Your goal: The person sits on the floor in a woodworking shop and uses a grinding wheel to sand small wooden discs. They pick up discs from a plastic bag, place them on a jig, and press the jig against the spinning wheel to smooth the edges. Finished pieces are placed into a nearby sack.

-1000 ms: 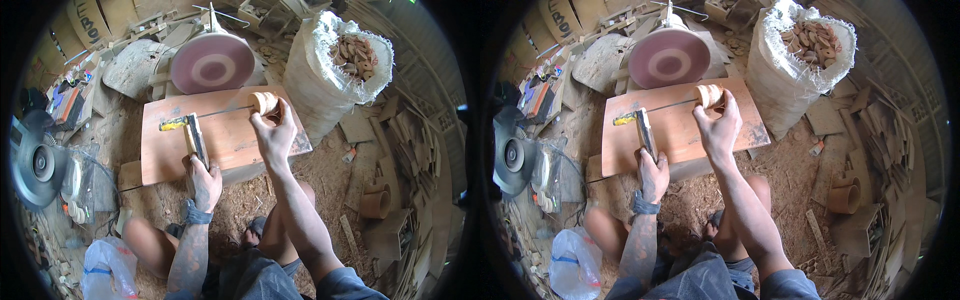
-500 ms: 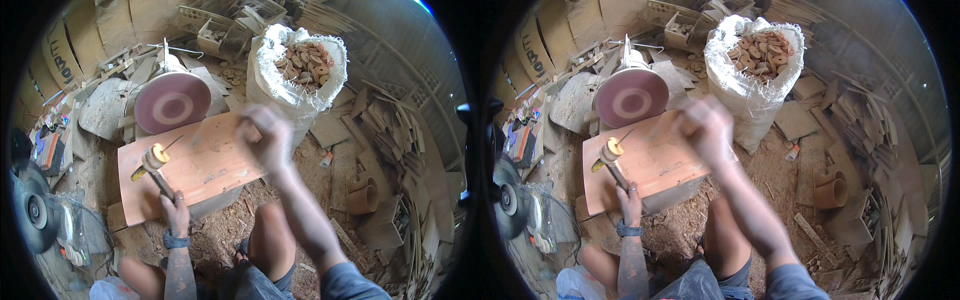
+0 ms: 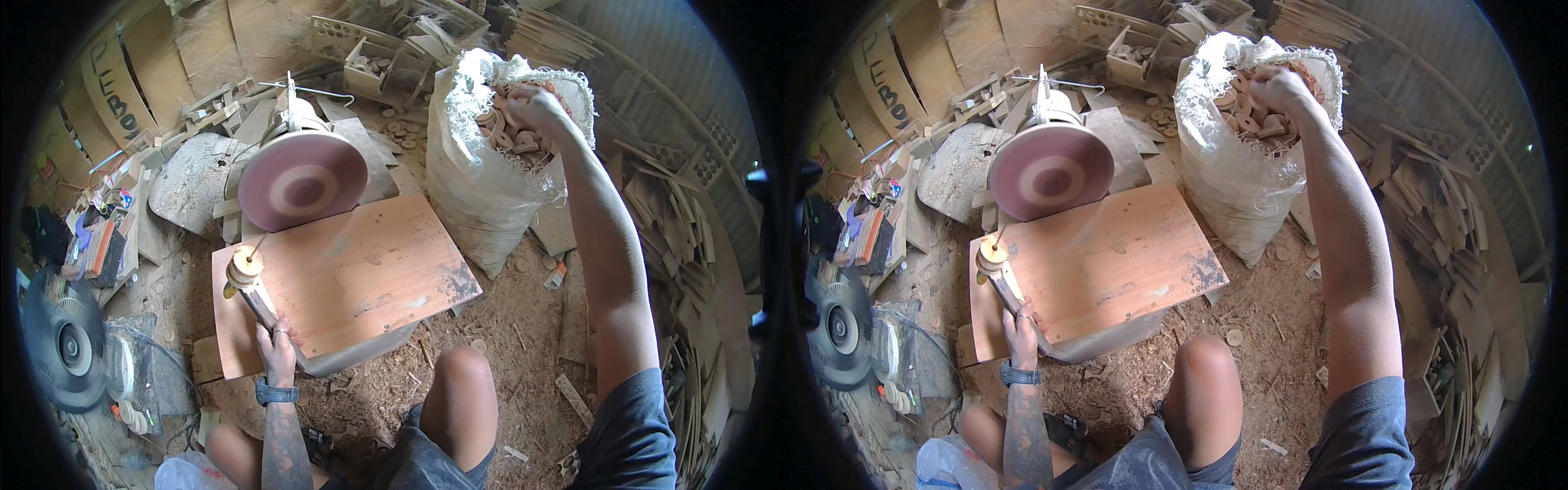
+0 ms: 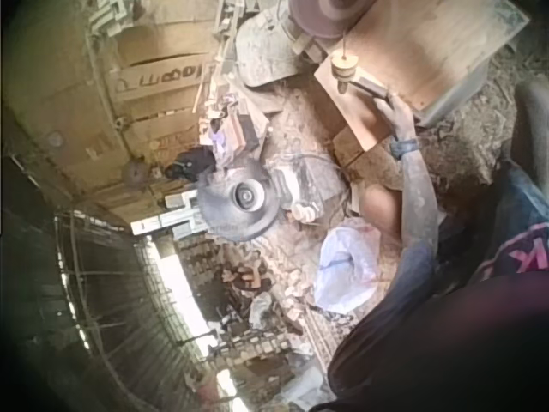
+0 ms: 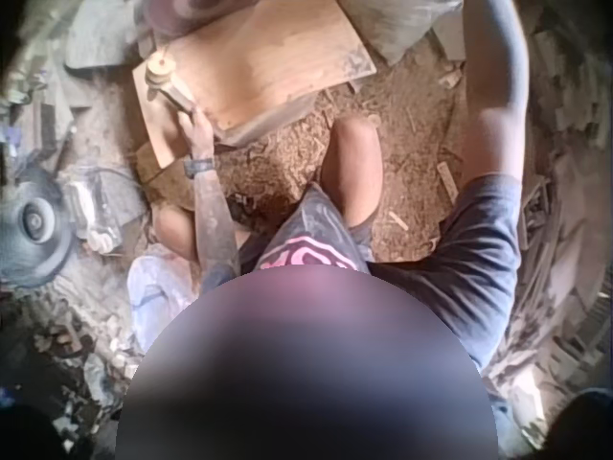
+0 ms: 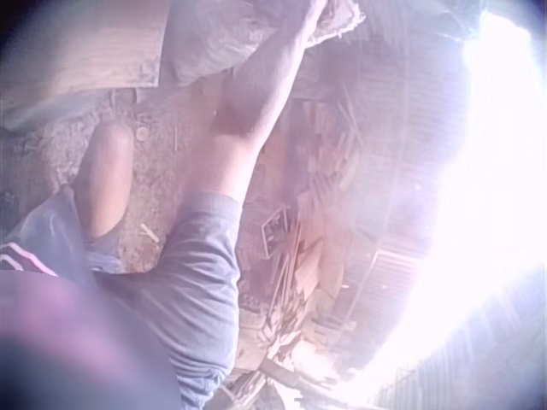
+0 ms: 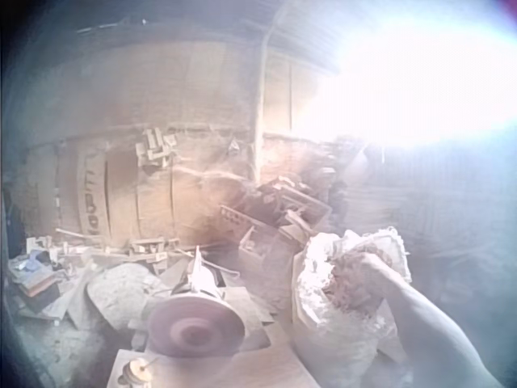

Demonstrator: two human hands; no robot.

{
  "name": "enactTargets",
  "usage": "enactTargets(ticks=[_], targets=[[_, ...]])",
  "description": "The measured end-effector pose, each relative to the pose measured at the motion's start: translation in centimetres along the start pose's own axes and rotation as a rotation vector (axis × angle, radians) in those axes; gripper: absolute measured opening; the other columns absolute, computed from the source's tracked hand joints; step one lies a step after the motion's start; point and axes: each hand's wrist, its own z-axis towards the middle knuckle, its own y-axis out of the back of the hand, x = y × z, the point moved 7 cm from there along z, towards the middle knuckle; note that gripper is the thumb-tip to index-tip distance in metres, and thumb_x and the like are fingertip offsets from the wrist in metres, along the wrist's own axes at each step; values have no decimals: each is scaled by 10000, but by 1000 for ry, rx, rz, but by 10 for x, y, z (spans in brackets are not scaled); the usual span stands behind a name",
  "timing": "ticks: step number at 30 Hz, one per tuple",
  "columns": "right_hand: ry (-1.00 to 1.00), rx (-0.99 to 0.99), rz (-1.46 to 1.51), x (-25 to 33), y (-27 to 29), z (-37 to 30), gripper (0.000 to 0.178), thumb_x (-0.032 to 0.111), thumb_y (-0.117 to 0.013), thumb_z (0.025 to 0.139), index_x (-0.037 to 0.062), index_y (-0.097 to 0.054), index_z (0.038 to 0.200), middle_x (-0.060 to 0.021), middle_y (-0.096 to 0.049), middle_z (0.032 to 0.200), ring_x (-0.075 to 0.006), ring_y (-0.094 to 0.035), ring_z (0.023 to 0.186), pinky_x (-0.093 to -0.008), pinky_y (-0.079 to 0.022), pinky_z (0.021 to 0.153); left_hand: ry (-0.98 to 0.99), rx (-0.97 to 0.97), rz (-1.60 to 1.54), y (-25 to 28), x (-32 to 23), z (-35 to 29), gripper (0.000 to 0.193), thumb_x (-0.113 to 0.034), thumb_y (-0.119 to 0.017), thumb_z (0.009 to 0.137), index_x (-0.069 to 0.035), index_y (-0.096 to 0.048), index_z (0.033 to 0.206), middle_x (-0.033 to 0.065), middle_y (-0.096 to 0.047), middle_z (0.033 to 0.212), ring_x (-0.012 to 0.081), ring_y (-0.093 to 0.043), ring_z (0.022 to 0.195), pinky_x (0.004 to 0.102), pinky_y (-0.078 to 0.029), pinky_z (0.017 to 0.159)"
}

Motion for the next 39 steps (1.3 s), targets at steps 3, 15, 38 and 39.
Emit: enactTargets(ticks=[3,15,38,39], targets=[[155,-261,139,8,8,7,327,287,-760,686,47,-685,894,-85,-694,821,-181,-640,736,-326,-514,705,-18,8,-24,-1,-3,0,335,-221,-537,920,29,-504,1140,76,-536,912,130,-557,716,276,-535,536],[582,-163,-408,52,-54,19,292,210,-702,676,21,-648,892,-211,-658,928,-363,-641,915,-447,-501,821,-103,-46,-58,-3,-7,-3,362,-285,-574,903,6,-521,1110,57,-523,753,130,-543,606,262,-495,510],[594,-371,-429,30,-35,29,412,-42,-563,755,-33,-570,1166,-222,-567,1181,-365,-566,1118,-415,-486,947,-109,-33,-35,-3,-8,-5,328,-221,-533,908,12,-517,1137,58,-535,797,114,-552,662,260,-520,509],[610,-356,-400,32,-38,27,389,-41,-553,762,-43,-569,1151,-225,-567,1186,-364,-568,1121,-421,-484,949,-111,-23,-39,-3,-8,-5,331,-222,-534,908,13,-517,1140,58,-536,794,113,-552,661,260,-519,508]])
